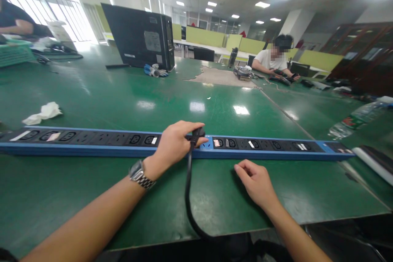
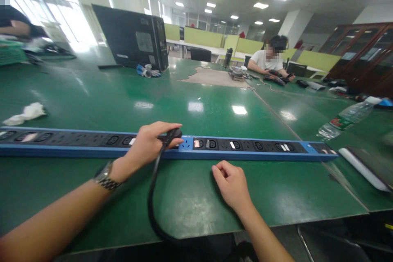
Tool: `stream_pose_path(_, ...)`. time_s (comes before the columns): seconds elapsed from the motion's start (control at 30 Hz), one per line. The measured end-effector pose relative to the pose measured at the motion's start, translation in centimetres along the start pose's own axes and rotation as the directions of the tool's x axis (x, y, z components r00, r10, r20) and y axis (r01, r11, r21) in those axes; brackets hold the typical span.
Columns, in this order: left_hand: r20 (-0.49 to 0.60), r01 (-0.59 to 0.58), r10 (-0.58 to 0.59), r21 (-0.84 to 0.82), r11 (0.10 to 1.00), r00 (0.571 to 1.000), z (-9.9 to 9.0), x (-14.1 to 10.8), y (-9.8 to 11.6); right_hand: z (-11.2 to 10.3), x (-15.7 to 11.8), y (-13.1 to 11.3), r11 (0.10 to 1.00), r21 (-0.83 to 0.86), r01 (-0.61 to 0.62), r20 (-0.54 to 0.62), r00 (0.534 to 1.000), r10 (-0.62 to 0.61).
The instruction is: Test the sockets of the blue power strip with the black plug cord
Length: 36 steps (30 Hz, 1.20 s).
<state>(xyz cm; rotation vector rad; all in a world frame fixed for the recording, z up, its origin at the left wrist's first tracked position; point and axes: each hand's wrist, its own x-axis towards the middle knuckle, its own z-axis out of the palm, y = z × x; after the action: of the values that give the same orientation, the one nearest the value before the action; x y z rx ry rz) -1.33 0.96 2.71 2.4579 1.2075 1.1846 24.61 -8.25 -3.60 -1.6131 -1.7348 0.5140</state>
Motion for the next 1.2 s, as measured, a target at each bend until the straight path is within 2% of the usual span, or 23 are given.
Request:
stream_pose_path(0.1, 0.086, 0.027, -0.035, 0.092, 0.995, 0.996, 2.7, 0.5, 0.4, 0.0, 0.0, 0.0, 1.000, 0.019, -0.010, 0.002, 1.000, 0.010)
stream_pose_path(0.17, 0.126, 0.028, -0.050, 0.169, 0.985, 0.991, 3.5, 0.4, 0.5, 0.0, 0.0, 0.0, 0.999, 0.028, -0.021, 0.006, 1.000, 0.020)
stream_pose_path(0.33, 0.235, -0.101, 0.042, 0.248, 0.964, 0.971, 3.1, -0.1, 0.9, 0.3, 0.0, -0.2, 0.999, 0.007, -0.038, 0.006, 0.999, 0.038)
stream_pose_path(0.47, 0.290, -0.141, 0.060, 0.269, 0.953, 0.955, 2.9, -0.6, 1.3, 0.2, -0.1, -0.1, 0.999, -0.010, -0.034, 0.023, 0.999, 0.034)
stream_pose_path(0.57, 0.287, -0.165, 0.071, 0.317, 0.934, 0.955, 3.1, -1.1, 1.3, 0.0, -0.1, -0.4, 0.996, 0.045, -0.076, 0.015, 0.997, 0.075)
stream_pose_path(0.63, 0.231, -0.121, 0.032, 0.381, 0.917, 0.972, 3.3, -1.6, 1.2, 0.1, 0.3, -1.2, 0.966, 0.183, -0.185, 0.013, 0.983, 0.185)
stream_pose_path(0.7, 0.168, -0.053, -0.023, 0.434, 0.899, 0.985, 3.4, -1.9, 1.1, 0.7, 1.1, -3.0, 0.883, 0.341, -0.322, 0.103, 0.947, 0.306)
stream_pose_path(0.73, 0.154, -0.036, -0.038, 0.450, 0.892, 0.987, 3.4, -2.1, 1.0, 1.1, 1.8, -4.2, 0.829, 0.397, -0.394, 0.194, 0.919, 0.344)
stream_pose_path(0.8, 0.161, -0.042, -0.039, 0.472, 0.881, 0.986, 3.4, -2.3, 1.0, 1.8, 3.4, -7.4, 0.701, 0.451, -0.552, 0.436, 0.822, 0.367)
stream_pose_path(0.87, 0.185, -0.064, -0.030, 0.484, 0.873, 0.982, 3.3, -2.4, 0.9, 1.7, 5.1, -11.0, 0.513, 0.510, -0.691, 0.624, 0.707, 0.332)
stream_pose_path(0.9, 0.193, -0.070, -0.029, 0.488, 0.870, 0.981, 3.3, -2.4, 0.9, 1.2, 5.9, -12.8, 0.401, 0.583, -0.707, 0.647, 0.702, 0.296)
stream_pose_path(0.93, 0.199, -0.073, -0.029, 0.489, 0.869, 0.980, 3.3, -2.4, 0.9, 0.4, 6.5, -14.3, 0.295, 0.689, -0.662, 0.615, 0.749, 0.244)
stream_pose_path(0.97, 0.202, -0.075, -0.029, 0.489, 0.869, 0.979, 3.2, -2.4, 0.9, -0.7, 6.9, -15.5, 0.212, 0.795, -0.569, 0.536, 0.822, 0.193)
stream_pose_path(1.03, 0.204, -0.075, -0.030, 0.489, 0.869, 0.979, 3.2, -2.3, 0.9, -3.3, 7.1, -16.7, 0.176, 0.908, -0.379, 0.362, 0.924, 0.122)
stream_pose_path(1.07, 0.203, -0.072, -0.033, 0.490, 0.869, 0.979, 3.2, -2.3, 0.9, -4.5, 6.9, -16.6, 0.201, 0.928, -0.315, 0.296, 0.948, 0.119)
stream_pose_path(1.13, 0.204, -0.067, -0.040, 0.489, 0.870, 0.978, 3.3, -2.3, 0.8, -6.2, 6.4, -14.7, 0.264, 0.914, -0.308, 0.268, 0.947, 0.177)
stream_pose_path(1.17, 0.206, -0.064, -0.043, 0.487, 0.871, 0.978, 3.3, -2.3, 0.8, -6.7, 6.2, -13.2, 0.277, 0.888, -0.367, 0.309, 0.923, 0.230)
stream_pose_path(1.2, 0.207, -0.060, -0.047, 0.485, 0.873, 0.977, 3.3, -2.2, 0.8, -6.9, 6.0, -11.4, 0.269, 0.849, -0.455, 0.381, 0.879, 0.287)
